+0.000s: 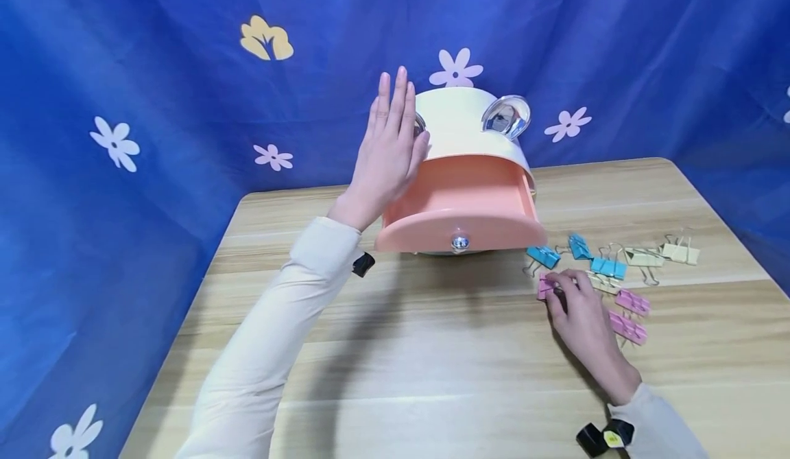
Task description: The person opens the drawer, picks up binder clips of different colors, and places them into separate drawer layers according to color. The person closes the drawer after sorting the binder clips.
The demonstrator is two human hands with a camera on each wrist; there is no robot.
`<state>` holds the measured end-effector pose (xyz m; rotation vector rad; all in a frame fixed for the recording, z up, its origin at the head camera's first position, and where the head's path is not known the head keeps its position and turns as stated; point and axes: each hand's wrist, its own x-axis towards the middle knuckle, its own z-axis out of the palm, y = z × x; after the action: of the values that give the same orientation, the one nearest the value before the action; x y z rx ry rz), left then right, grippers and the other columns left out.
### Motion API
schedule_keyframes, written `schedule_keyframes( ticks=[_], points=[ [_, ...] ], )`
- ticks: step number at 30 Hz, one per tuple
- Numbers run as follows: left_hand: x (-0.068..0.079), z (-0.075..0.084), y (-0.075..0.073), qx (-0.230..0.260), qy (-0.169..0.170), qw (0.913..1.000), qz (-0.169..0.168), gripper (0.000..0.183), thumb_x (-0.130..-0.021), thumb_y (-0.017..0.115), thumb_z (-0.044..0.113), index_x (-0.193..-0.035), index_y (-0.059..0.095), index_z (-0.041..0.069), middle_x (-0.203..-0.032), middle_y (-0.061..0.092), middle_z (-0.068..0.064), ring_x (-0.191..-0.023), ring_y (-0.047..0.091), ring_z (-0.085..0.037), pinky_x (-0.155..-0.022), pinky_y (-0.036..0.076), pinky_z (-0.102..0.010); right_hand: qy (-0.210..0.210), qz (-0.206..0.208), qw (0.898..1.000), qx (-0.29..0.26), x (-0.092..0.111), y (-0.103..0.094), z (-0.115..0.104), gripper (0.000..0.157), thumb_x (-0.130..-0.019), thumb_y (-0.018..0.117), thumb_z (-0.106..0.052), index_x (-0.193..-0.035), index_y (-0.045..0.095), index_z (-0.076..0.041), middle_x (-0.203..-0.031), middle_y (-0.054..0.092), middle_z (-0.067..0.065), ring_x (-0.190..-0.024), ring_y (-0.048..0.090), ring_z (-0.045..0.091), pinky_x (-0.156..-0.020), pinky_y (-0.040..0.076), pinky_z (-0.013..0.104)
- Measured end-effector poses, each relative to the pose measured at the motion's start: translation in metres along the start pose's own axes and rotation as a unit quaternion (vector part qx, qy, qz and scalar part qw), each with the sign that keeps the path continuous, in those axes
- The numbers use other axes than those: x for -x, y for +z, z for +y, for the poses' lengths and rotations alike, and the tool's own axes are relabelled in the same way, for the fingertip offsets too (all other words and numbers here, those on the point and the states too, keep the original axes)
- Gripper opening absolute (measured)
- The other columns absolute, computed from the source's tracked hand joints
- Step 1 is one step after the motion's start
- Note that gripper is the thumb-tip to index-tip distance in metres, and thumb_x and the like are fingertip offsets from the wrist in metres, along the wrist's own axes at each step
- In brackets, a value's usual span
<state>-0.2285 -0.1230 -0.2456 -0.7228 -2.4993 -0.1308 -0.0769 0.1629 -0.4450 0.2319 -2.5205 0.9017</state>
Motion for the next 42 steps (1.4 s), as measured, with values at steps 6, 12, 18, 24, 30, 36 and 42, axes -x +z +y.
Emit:
schedule_keyframes(
  ticks=[6, 12, 18, 24, 30, 36, 42],
  points=[
    [0.001, 0.004, 0.0, -0.001, 0.0, 1.0, -0.004, 0.063, -0.105, 0.029, 0.028, -0.15, 0.007, -0.008, -0.159, 0.001, -0.021, -0.147, -0.006, -0.033, -0.117, -0.005, -0.034, 0.072, -0.018, 0.992, -0.103, 0.001, -0.002, 0.002, 0.015, -0.088, 0.06, 0.008, -0.099, 0.069, 0.006, -0.071, 0.068, 0.009, -0.058, 0.063, 0.015, -0.056, 0.05, 0.023],
    [0.002, 0.003, 0.0, 0.003, -0.001, 1.0, -0.002, 0.062, -0.105, 0.03, 0.026, -0.15, 0.009, -0.009, -0.159, 0.002, -0.022, -0.147, -0.005, -0.033, -0.117, -0.004, -0.034, 0.133, -0.021, 0.979, -0.156, -0.002, -0.003, 0.005, 0.014, -0.093, 0.062, -0.005, -0.094, 0.071, 0.004, -0.067, 0.068, 0.009, -0.052, 0.063, 0.012, -0.053, 0.048, 0.015],
    [0.002, 0.003, 0.0, 0.002, 0.003, 1.0, 0.002, 0.061, -0.104, 0.031, 0.026, -0.15, 0.011, -0.01, -0.159, 0.003, -0.023, -0.147, -0.003, -0.033, -0.117, -0.001, -0.036, 0.148, -0.038, 0.968, -0.198, -0.004, -0.005, 0.006, 0.016, -0.093, 0.061, -0.006, -0.098, 0.07, 0.007, -0.073, 0.07, 0.015, -0.056, 0.065, 0.014, -0.052, 0.052, 0.022],
    [0.001, 0.004, -0.002, -0.002, 0.008, 0.9999, 0.008, 0.06, -0.104, 0.031, 0.025, -0.149, 0.013, -0.01, -0.159, 0.004, -0.023, -0.147, -0.003, -0.033, -0.117, -0.004, -0.034, 0.121, -0.018, 0.975, -0.186, -0.016, -0.031, -0.004, 0.015, -0.092, 0.063, -0.005, -0.1, 0.071, 0.006, -0.077, 0.07, 0.012, -0.06, 0.065, 0.013, -0.054, 0.053, 0.022],
    [0.001, 0.005, -0.005, -0.013, 0.007, 0.9999, 0.005, 0.059, -0.104, 0.03, 0.024, -0.15, 0.013, -0.01, -0.159, 0.005, -0.023, -0.147, -0.003, -0.033, -0.118, 0.0, -0.035, 0.054, 0.053, 0.976, -0.205, -0.055, -0.076, -0.024, 0.014, -0.09, 0.065, -0.001, -0.098, 0.071, 0.008, -0.076, 0.07, -0.008, -0.061, 0.064, 0.007, -0.055, 0.05, 0.014],
    [0.001, 0.004, -0.007, -0.014, 0.005, 0.9999, -0.001, 0.059, -0.103, 0.031, 0.022, -0.149, 0.014, -0.01, -0.159, 0.005, -0.023, -0.147, -0.002, -0.033, -0.118, 0.001, -0.035, -0.026, 0.062, 0.947, -0.314, -0.09, -0.098, -0.045, 0.015, -0.09, 0.06, 0.007, -0.1, 0.067, 0.016, -0.081, 0.072, -0.003, -0.065, 0.065, 0.008, -0.061, 0.051, 0.014],
    [0.002, 0.005, -0.006, -0.022, 0.003, 0.9997, -0.007, 0.059, -0.103, 0.032, 0.023, -0.149, 0.015, -0.01, -0.159, 0.006, -0.023, -0.147, -0.001, -0.033, -0.118, -0.001, -0.034, -0.066, 0.022, 0.941, -0.332, -0.111, -0.096, -0.073, 0.016, -0.09, 0.062, 0.005, -0.102, 0.069, 0.011, -0.083, 0.072, 0.002, -0.068, 0.066, 0.012, -0.066, 0.053, 0.017]
  ],
)
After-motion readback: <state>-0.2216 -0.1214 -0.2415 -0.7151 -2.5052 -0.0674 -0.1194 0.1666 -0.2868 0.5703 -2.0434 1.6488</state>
